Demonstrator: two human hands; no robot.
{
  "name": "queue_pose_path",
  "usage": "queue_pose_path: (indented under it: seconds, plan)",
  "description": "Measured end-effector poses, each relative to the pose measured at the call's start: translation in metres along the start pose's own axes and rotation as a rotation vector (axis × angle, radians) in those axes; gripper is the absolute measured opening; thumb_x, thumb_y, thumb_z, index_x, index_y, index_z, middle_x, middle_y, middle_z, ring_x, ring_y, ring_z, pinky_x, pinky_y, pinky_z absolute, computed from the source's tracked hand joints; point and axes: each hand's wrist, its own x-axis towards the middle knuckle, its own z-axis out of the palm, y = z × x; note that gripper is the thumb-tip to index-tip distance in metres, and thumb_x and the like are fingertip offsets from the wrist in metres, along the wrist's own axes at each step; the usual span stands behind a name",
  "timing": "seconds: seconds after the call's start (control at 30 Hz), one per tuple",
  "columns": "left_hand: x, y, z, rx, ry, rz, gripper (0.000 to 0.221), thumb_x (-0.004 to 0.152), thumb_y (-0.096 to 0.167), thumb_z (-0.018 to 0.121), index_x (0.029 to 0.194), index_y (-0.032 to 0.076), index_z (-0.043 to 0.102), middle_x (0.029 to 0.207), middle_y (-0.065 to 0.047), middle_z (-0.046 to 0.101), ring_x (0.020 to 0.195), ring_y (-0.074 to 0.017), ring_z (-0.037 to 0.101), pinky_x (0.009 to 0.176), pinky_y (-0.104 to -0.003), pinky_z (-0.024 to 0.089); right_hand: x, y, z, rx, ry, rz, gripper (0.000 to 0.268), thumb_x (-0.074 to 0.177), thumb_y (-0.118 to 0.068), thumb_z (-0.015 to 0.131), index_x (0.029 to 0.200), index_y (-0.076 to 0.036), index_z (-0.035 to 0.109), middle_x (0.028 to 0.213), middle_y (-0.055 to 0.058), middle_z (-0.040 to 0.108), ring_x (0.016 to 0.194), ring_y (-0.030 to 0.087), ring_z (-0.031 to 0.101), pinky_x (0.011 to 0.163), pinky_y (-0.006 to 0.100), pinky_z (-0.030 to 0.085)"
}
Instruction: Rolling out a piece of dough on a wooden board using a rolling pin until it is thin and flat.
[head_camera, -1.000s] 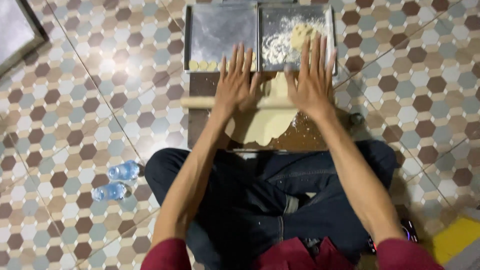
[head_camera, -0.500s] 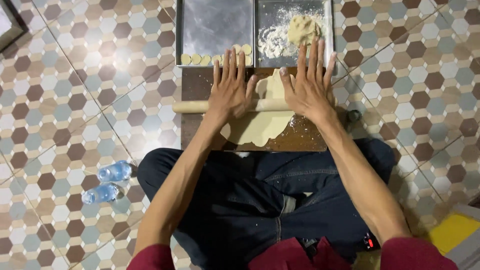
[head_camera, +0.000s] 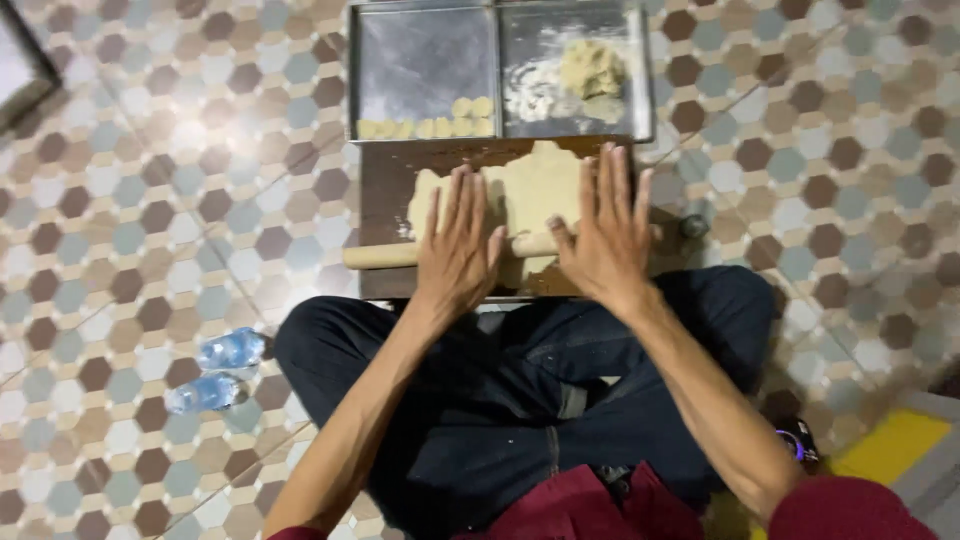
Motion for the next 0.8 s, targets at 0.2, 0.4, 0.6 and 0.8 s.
queue_pose_path:
  seconds: [0.2, 0.4, 0.6, 0.8]
  plan:
    - [-0.038, 0.019, -0.002, -0.059, -0.018, 0.013, 0.069, 0.108, 0.041, 0.02, 0.159, -0.005, 0.026, 0.167, -0.026, 0.024, 0.158, -0.0323, 0.016, 0.128, -0.048, 0.005, -0.042, -0.013, -0.013, 0.065, -0.017, 0.01, 0.082, 0.103, -0.051, 0.041, 0.157, 0.01, 0.028, 0.166, 0.03, 0.014, 0.157, 0.038, 0.009, 0.122, 0.06, -0.004]
    - [-0.075, 0.034, -0.004, -0.024, 0.051, 0.039, 0.068, 0.109, 0.039, 0.03, 0.159, -0.006, 0.026, 0.166, -0.027, 0.024, 0.157, -0.0349, 0.018, 0.128, -0.047, 0.007, -0.079, -0.023, -0.023, 0.125, -0.055, 0.002, 0.081, 0.103, -0.049, 0.042, 0.159, 0.007, 0.021, 0.167, 0.028, 0.01, 0.156, 0.039, 0.007, 0.122, 0.06, -0.003]
    - [-0.056, 0.02, 0.003, -0.085, 0.122, 0.062, 0.068, 0.108, 0.038, 0.035, 0.16, -0.005, 0.024, 0.167, -0.025, 0.022, 0.158, -0.0358, 0.015, 0.128, -0.051, 0.007, -0.057, -0.015, -0.008, 0.139, -0.052, 0.031, 0.077, 0.104, -0.046, 0.039, 0.158, 0.006, 0.023, 0.168, 0.027, 0.008, 0.157, 0.037, 0.003, 0.12, 0.06, -0.009]
    - [0.011, -0.003, 0.027, 0.021, 0.097, -0.019, 0.068, 0.109, 0.043, 0.03, 0.163, 0.003, 0.022, 0.171, -0.018, 0.016, 0.159, -0.0298, 0.006, 0.128, -0.05, -0.001, 0.009, 0.005, 0.01, 0.081, 0.088, 0.006, 0.077, 0.107, -0.044, 0.039, 0.161, 0.006, 0.018, 0.167, 0.029, 0.006, 0.156, 0.04, 0.001, 0.119, 0.063, -0.008]
